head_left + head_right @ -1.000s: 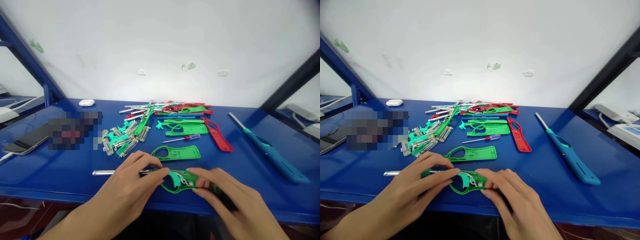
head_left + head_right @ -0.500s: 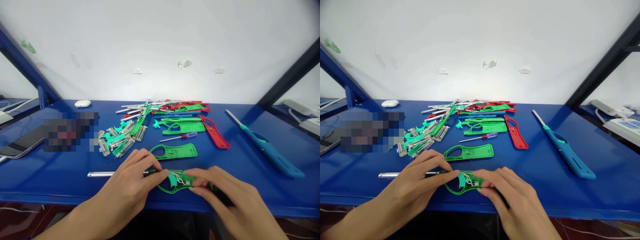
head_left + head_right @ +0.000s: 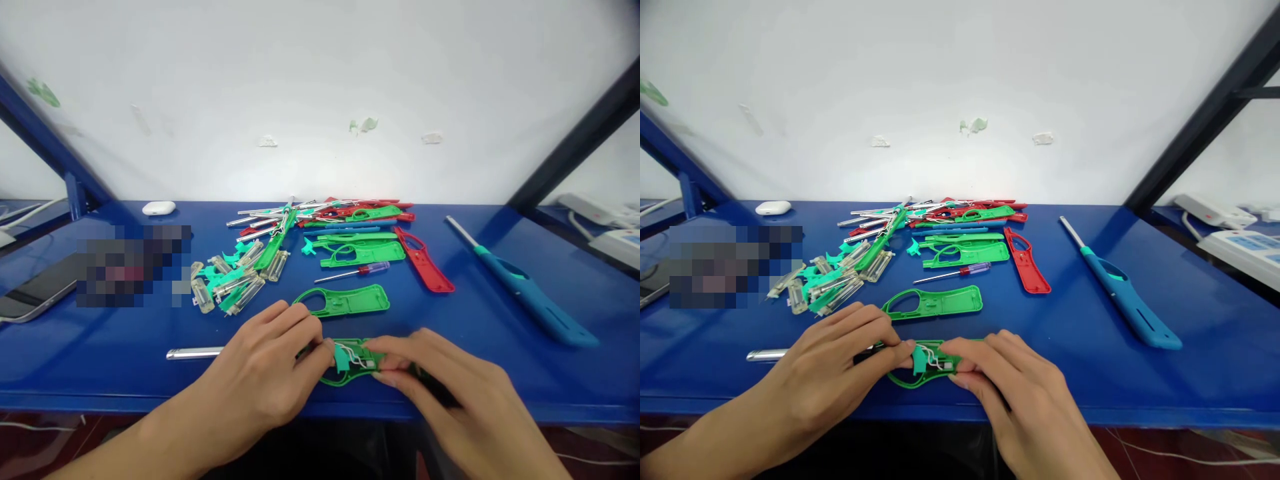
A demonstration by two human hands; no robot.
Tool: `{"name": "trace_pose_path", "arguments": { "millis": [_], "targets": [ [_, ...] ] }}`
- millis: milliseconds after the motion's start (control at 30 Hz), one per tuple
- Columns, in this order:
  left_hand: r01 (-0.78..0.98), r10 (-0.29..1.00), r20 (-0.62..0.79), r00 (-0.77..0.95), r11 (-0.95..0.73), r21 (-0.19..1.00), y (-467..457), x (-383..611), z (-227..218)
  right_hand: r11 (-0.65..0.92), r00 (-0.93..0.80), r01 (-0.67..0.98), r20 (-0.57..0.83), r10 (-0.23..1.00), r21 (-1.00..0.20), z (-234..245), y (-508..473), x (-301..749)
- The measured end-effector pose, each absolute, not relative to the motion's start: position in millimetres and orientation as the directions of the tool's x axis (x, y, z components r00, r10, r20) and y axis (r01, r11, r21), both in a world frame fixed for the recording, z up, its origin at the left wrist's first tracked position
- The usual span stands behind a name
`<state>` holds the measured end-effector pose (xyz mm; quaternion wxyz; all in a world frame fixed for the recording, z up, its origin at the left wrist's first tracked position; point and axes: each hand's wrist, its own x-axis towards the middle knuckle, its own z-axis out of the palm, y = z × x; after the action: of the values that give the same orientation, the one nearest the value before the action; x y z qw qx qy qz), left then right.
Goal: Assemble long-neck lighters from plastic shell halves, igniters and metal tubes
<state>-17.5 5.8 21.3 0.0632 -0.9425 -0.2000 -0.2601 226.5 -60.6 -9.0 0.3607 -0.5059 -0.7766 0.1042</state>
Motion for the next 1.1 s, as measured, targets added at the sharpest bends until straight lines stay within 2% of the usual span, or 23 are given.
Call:
{"name": "trace_pose_path", "arguments": {
  "millis": [200, 433, 600, 733, 900, 1100],
  "targets": [
    [0.389, 0.298, 0.533, 0.792, -0.919, -0.064, 6.5, -14.2, 22.1, 0.44, -0.213, 0.683, 0.417, 0.884, -0.584, -11.2, -60.8, 226.7],
    [0.386, 0.305, 0.531, 0.791, -0.921, -0.047, 5.6, -15.5, 20.4, 0.419, -0.214, 0.693, 0.388, 0.897, -0.586, -13.1, -63.5, 228.4],
    [0.459, 0.411, 0.476, 0.778, -0.888, 0.017, -9.6, -16.9, 13.8, 0.409, -0.234, 0.7, 0.354, 0.906, -0.585, -10.5, -64.8, 224.4],
    [0.555, 0.507, 0.453, 0.733, -0.831, 0.031, -25.6, -16.9, 8.0, 0.404, -0.205, 0.744, 0.394, 0.896, -0.533, -8.5, -64.0, 218.7],
    [0.625, 0.543, 0.503, 0.672, -0.781, 0.008, -37.4, -19.1, -3.0, 0.408, -0.173, 0.76, 0.448, 0.877, -0.505, -2.5, -58.4, 213.1],
    [0.673, 0.612, 0.495, 0.617, -0.736, 0.071, -43.8, -21.7, -8.0, 0.388, -0.169, 0.803, 0.452, 0.876, -0.453, 1.7, -51.0, 208.5]
  ]
}}
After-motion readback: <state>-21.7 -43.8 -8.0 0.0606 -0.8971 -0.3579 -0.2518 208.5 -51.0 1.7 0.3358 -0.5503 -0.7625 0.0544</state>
